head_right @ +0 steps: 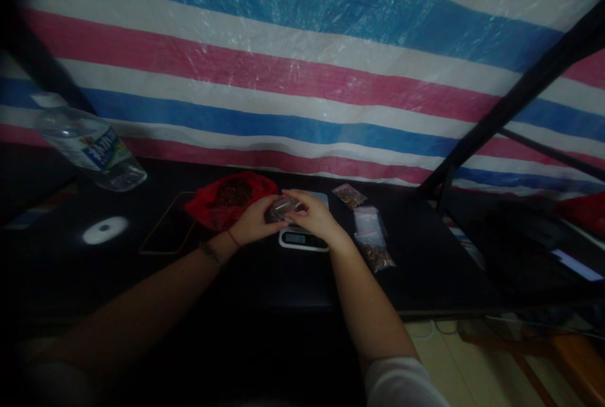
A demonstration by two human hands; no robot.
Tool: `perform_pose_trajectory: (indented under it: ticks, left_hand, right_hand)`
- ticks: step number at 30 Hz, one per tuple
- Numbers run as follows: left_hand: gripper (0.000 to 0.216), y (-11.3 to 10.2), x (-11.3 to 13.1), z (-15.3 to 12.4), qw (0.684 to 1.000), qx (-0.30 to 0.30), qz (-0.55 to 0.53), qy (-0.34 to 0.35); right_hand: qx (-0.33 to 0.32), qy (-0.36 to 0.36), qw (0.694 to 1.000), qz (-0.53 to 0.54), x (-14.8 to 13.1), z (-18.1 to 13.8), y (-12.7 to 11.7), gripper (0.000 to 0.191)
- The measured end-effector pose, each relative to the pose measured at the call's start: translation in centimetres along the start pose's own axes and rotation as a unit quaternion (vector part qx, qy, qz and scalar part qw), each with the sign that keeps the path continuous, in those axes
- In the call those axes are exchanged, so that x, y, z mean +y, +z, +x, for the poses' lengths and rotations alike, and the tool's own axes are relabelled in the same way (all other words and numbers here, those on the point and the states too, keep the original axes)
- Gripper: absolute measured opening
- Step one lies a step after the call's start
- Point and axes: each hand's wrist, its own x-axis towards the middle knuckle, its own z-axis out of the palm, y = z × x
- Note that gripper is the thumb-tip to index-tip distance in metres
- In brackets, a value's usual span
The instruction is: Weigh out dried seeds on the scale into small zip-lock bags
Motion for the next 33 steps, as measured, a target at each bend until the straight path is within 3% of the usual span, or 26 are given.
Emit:
perform_pose_trajectory:
  ticks: [6, 14, 17, 20, 23, 27, 33]
  left_hand:
    - [0.055, 0.5, -0.5, 0.0, 0.997, 0.011, -0.082, -0.011]
    - [0.047, 0.5, -0.6, 0.0, 0.984, 0.029, -0.17, -0.037]
    - [0.049, 0.5, -0.6, -0.2, 0.979, 0.036, -0.199, -0.011]
    - [0.053, 0.4, -0.4, -0.1, 0.964, 0.1, -0.246, 0.004]
    - [0.05, 0.1, 0.1, 0.1, 0.939, 0.187, -0.285, -0.038]
    - [0.066, -0.3, 1.4, -0.2, 0.961, 0.146, -0.233, 0.019]
    - [0.059, 0.0, 2.0, -0.7, 0.985, 0.125, -0.117, 0.033]
  right_hand:
    - [0.017, 0.015, 0.996, 0.086, 0.4, 0.0, 0.1, 0.058]
    - [0.031, 0.014, 0.998, 0.06, 0.5, 0.1, 0.5, 0.051]
    - [0.055, 0.011, 0.994, 0.095, 0.6, 0.2, 0.5, 0.048]
    - [0.116, 0.013, 0.984, 0.132, 1.1, 0.3, 0.2, 0.046]
    - [0.155, 0.019, 0.974, 0.163, 2.0, 0.5, -0.2, 0.05]
    - [0.134, 0.038, 0.984, 0.114, 2.9, 0.6, -0.6, 0.05]
    - [0.139, 0.05, 0.988, -0.031, 4.2, 0.6, -1.4, 0.047]
